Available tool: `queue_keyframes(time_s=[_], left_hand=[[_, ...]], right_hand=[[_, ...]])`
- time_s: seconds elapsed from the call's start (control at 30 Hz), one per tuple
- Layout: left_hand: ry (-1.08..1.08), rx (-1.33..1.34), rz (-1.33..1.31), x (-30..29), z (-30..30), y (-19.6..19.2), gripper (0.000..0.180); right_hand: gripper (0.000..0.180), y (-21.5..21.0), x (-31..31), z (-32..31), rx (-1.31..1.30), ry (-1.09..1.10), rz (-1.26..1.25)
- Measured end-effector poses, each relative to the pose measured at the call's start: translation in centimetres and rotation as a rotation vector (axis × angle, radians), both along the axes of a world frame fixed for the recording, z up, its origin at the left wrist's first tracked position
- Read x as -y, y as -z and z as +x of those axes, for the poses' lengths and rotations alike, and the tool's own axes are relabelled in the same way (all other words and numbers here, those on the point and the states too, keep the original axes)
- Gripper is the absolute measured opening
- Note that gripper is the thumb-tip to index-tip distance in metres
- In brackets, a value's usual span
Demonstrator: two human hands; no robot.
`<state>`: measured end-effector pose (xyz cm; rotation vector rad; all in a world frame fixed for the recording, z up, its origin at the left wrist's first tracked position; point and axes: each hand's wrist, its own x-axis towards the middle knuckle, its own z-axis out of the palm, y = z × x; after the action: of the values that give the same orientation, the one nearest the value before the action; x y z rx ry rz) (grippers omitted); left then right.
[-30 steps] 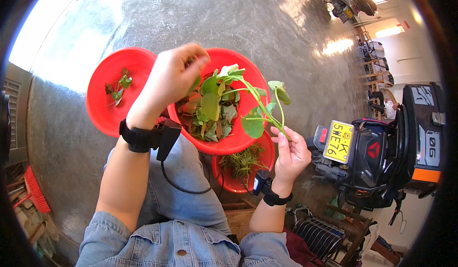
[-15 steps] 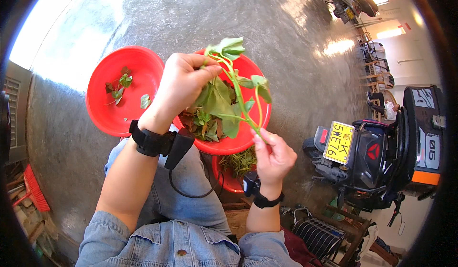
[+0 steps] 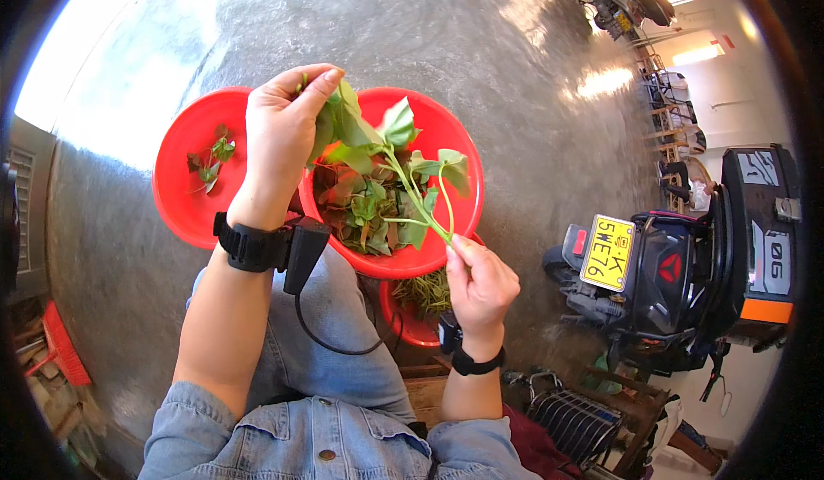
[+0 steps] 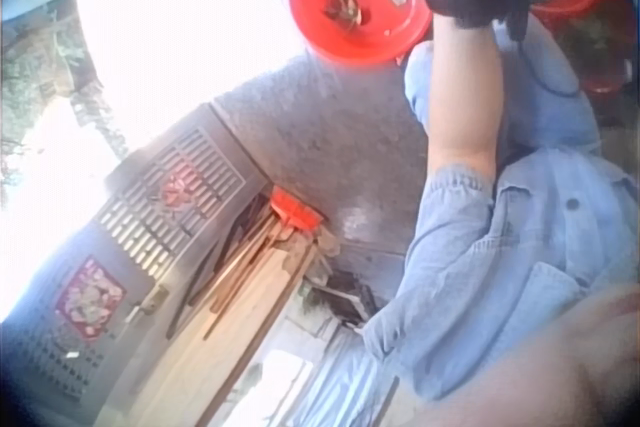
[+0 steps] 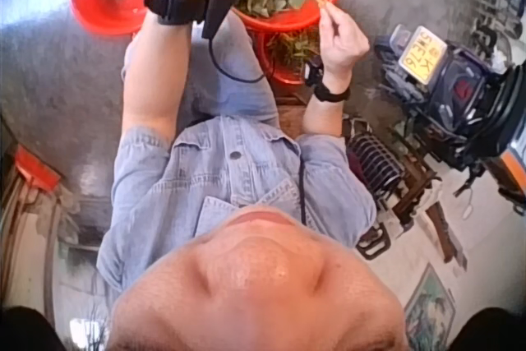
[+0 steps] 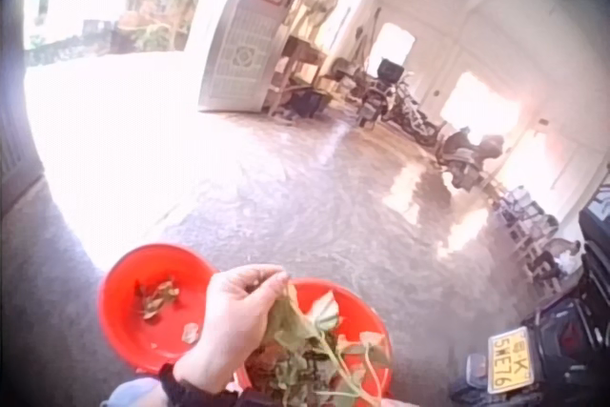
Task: The person picks up stems of leafy greens, plucks individual leaves by hand, and sorts them into one red bowl while placing the bare stems into a second red bowl.
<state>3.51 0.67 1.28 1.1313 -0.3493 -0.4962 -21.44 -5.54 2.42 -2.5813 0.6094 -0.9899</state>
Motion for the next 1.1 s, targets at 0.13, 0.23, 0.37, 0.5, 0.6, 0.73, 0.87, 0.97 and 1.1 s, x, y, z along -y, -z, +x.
queue_keyframes(time_s=[0.13, 0.23, 0.37, 0.5, 0.6, 0.73, 0.87, 0.97, 1.1], left_hand=[[0.045, 0.452, 0.143, 0.0, -1.2, -0.1, 0.012], [0.109, 0.640, 0.183, 0.5, -2.6, 0.0, 0.011], [0.237, 1.050, 0.225, 0.7, -3.3, 0.5, 0.008], [0.333, 1.232, 0.278, 0.3, -3.4, 0.7, 0.009], [0.370, 1.317, 0.290, 0.0, -3.2, 0.6, 0.007], [0.357, 1.442, 0.397, 0.0, -3.3, 0.9, 0.006], [0.313, 1.409, 0.349, 0.1, -3.4, 0.8, 0.006], [0.311, 1.424, 0.362, 0.3, -3.6, 0.8, 0.006], [0.302, 1.482, 0.418, 0.2, -3.8, 0.6, 0.005]], right_hand=[[0.017, -0.7, 0.8, -0.3, -0.061, -0.031, 0.040], [0.018, -1.1, 0.8, 0.2, -0.067, -0.070, 0.056], [0.018, -1.3, 0.7, 0.9, -0.087, -0.117, 0.037], [0.017, -1.3, 1.0, 1.0, -0.124, -0.126, -0.010], [0.017, -1.5, 0.9, 1.3, -0.140, -0.139, -0.018], [0.017, -1.7, 0.9, 1.5, -0.130, -0.179, -0.010], [0.017, -1.6, 1.1, 1.3, -0.114, -0.169, -0.006], [0.017, -1.4, 1.2, 1.0, -0.114, -0.144, 0.004], [0.017, -1.3, 1.1, 1.0, -0.096, -0.067, 0.054]])
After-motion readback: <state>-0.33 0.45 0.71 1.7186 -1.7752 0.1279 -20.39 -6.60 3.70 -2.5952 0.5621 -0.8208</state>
